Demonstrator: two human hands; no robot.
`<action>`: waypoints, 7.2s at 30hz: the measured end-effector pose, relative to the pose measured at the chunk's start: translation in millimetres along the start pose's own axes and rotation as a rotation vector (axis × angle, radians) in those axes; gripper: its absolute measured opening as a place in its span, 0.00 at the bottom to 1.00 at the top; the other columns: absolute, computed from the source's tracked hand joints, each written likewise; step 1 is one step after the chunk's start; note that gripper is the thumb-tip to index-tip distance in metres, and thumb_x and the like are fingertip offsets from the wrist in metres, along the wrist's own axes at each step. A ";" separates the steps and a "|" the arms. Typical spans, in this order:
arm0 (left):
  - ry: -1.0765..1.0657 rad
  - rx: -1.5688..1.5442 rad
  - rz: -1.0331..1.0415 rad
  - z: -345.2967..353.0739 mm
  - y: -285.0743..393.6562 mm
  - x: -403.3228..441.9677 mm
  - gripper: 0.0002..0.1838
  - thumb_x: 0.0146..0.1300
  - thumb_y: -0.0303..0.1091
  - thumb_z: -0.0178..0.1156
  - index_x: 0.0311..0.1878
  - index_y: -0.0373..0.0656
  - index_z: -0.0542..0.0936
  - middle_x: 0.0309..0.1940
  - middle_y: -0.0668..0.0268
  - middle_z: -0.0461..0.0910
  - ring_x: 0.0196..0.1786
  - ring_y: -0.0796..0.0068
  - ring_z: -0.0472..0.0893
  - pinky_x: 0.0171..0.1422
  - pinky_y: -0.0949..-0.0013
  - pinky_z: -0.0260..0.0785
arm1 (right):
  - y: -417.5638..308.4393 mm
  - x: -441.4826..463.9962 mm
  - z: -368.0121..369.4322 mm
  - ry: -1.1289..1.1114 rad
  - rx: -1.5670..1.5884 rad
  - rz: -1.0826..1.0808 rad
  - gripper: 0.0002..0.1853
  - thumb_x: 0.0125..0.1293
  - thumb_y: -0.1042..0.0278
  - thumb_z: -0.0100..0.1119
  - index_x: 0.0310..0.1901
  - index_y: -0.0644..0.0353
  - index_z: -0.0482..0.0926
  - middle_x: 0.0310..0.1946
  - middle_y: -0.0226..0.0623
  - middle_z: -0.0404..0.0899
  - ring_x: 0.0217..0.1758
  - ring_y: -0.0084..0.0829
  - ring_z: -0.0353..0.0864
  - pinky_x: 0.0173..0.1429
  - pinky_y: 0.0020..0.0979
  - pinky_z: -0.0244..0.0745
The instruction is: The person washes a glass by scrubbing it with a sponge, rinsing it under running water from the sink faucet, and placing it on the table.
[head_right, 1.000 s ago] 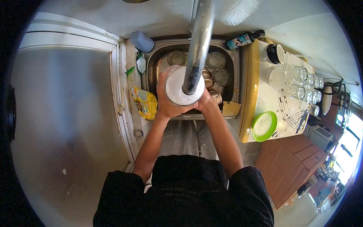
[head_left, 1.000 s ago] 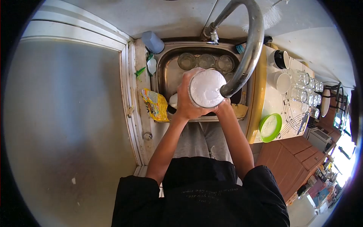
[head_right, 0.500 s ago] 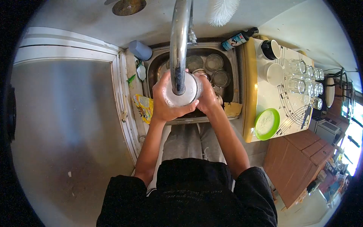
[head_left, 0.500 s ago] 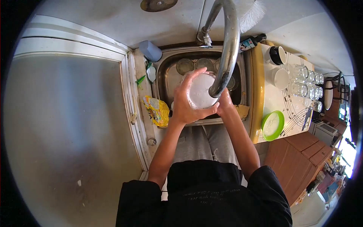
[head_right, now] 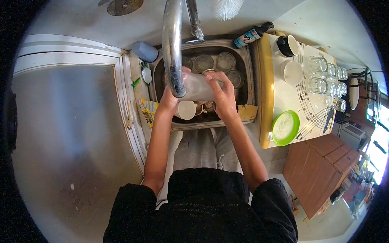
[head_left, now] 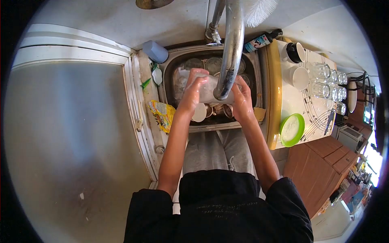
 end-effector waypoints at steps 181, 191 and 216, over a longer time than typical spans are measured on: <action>0.271 0.182 0.830 61.9 129.6 -84.7 0.47 0.37 0.31 0.80 0.63 0.35 0.67 0.51 0.59 0.78 0.56 0.68 0.79 0.64 0.64 0.70 | 15.3 8.2 77.3 -0.692 0.621 0.557 0.29 0.73 0.41 0.36 0.55 0.57 0.76 0.47 0.38 0.82 0.47 0.39 0.83 0.41 0.37 0.81; 0.253 0.390 0.892 74.5 134.1 -95.4 0.44 0.36 0.36 0.81 0.59 0.35 0.70 0.49 0.62 0.79 0.51 0.72 0.79 0.60 0.66 0.71 | 2.7 -11.9 82.5 -0.689 0.658 0.437 0.28 0.76 0.45 0.34 0.64 0.57 0.70 0.63 0.39 0.75 0.64 0.37 0.75 0.65 0.42 0.73; 0.047 0.171 0.712 61.9 111.5 -78.2 0.44 0.37 0.32 0.80 0.60 0.35 0.70 0.49 0.61 0.79 0.51 0.72 0.80 0.58 0.66 0.73 | 14.5 -13.1 52.5 -1.100 0.213 0.901 0.23 0.75 0.50 0.35 0.52 0.58 0.76 0.34 0.34 0.81 0.29 0.32 0.84 0.21 0.26 0.78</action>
Point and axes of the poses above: each hand's wrist, its own x-axis towards the middle knuckle, its own z-axis out of the palm, y = z × x, the point moved 8 cm from there along x, towards the middle knuckle
